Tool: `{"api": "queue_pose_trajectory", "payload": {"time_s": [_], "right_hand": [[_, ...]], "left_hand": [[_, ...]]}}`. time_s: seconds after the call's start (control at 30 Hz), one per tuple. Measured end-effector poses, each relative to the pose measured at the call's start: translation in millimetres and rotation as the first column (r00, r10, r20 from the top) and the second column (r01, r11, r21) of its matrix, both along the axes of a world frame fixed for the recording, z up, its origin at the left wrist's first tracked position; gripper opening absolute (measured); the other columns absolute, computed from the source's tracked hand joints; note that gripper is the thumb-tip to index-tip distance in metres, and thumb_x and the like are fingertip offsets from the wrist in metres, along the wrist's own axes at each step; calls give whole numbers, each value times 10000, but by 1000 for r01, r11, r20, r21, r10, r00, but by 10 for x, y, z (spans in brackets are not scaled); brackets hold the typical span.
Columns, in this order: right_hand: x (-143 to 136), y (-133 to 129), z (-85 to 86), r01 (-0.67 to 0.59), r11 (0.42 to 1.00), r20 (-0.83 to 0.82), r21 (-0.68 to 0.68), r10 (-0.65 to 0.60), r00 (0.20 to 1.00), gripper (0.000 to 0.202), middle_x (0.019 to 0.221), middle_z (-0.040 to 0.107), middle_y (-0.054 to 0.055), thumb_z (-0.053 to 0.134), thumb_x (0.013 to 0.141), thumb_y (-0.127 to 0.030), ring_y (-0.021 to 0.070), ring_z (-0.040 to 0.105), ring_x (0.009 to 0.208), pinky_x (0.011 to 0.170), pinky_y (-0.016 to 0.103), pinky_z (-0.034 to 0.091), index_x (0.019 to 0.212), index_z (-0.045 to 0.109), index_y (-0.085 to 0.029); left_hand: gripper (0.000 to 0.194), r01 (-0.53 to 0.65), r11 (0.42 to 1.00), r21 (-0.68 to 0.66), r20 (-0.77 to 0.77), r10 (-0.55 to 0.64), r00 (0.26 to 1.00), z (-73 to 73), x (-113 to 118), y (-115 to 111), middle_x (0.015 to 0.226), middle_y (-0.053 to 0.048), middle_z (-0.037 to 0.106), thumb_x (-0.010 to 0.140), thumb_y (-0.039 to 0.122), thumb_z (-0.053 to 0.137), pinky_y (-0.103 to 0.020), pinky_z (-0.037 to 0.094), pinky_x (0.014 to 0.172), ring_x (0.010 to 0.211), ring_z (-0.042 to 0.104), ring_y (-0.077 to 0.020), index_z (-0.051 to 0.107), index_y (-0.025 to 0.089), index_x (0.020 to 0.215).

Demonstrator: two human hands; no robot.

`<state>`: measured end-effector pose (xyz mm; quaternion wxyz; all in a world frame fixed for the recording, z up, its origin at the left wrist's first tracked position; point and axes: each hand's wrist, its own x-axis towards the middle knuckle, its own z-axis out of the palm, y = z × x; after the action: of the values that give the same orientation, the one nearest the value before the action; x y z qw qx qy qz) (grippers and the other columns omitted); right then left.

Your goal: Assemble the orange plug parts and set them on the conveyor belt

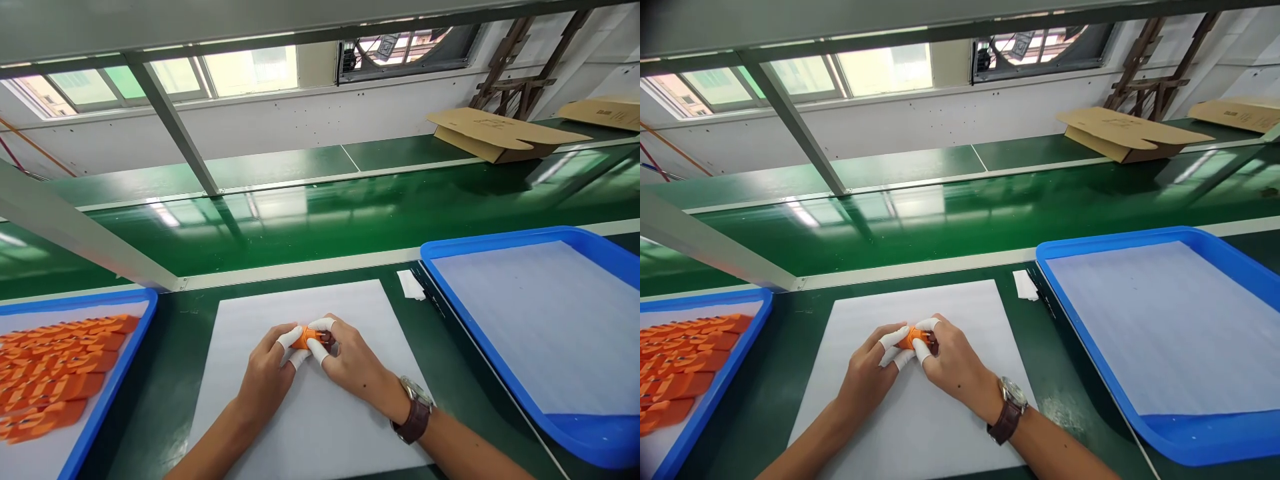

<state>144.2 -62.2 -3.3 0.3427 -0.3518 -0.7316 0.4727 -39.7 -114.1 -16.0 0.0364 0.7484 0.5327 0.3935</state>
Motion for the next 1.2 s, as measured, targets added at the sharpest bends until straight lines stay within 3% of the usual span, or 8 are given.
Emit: {"api": "queue_pose_trajectory", "payload": {"time_s": [0.37,0.47,0.63,1.0,1.2], "right_hand": [[46,196,21,-137,966,-91,-218,119,989,141,911,690,20,625,847,-157,164,649,791,681,285,520,972,678,-198],[61,225,-14,-147,954,-108,-263,122,987,139,920,713,36,635,838,-173,179,667,807,678,289,528,968,683,-191],[65,179,-57,-72,977,-82,-201,56,995,186,920,718,38,640,836,-182,176,665,781,668,293,534,1015,690,-193],[77,146,7,-90,979,-60,-182,80,995,147,860,708,29,645,851,-176,165,642,725,629,283,522,988,691,-197],[8,79,-27,33,992,-63,-124,-41,997,157,949,686,39,597,884,-174,154,611,744,651,295,507,1016,679,-199]], "left_hand": [[334,94,991,91,-62,-89,994,-13,26,28,1161,-101,676,849,-40,596,-361,624,770,1049,672,-233,596,200,1082],[392,96,992,83,-71,-91,993,4,26,39,1168,-94,679,863,-10,607,-378,620,770,1028,671,-229,572,222,1177],[503,83,996,33,-101,-80,992,31,1,44,1217,-92,669,888,73,631,-398,620,825,1079,669,-237,501,250,1340],[430,123,992,-17,-56,-123,991,32,-28,58,1221,-84,689,909,90,609,-407,619,843,1066,684,-232,553,263,1300],[419,115,993,24,-24,-115,993,39,-10,80,1194,-87,701,897,69,613,-390,617,795,1003,687,-222,574,256,1270]]}}
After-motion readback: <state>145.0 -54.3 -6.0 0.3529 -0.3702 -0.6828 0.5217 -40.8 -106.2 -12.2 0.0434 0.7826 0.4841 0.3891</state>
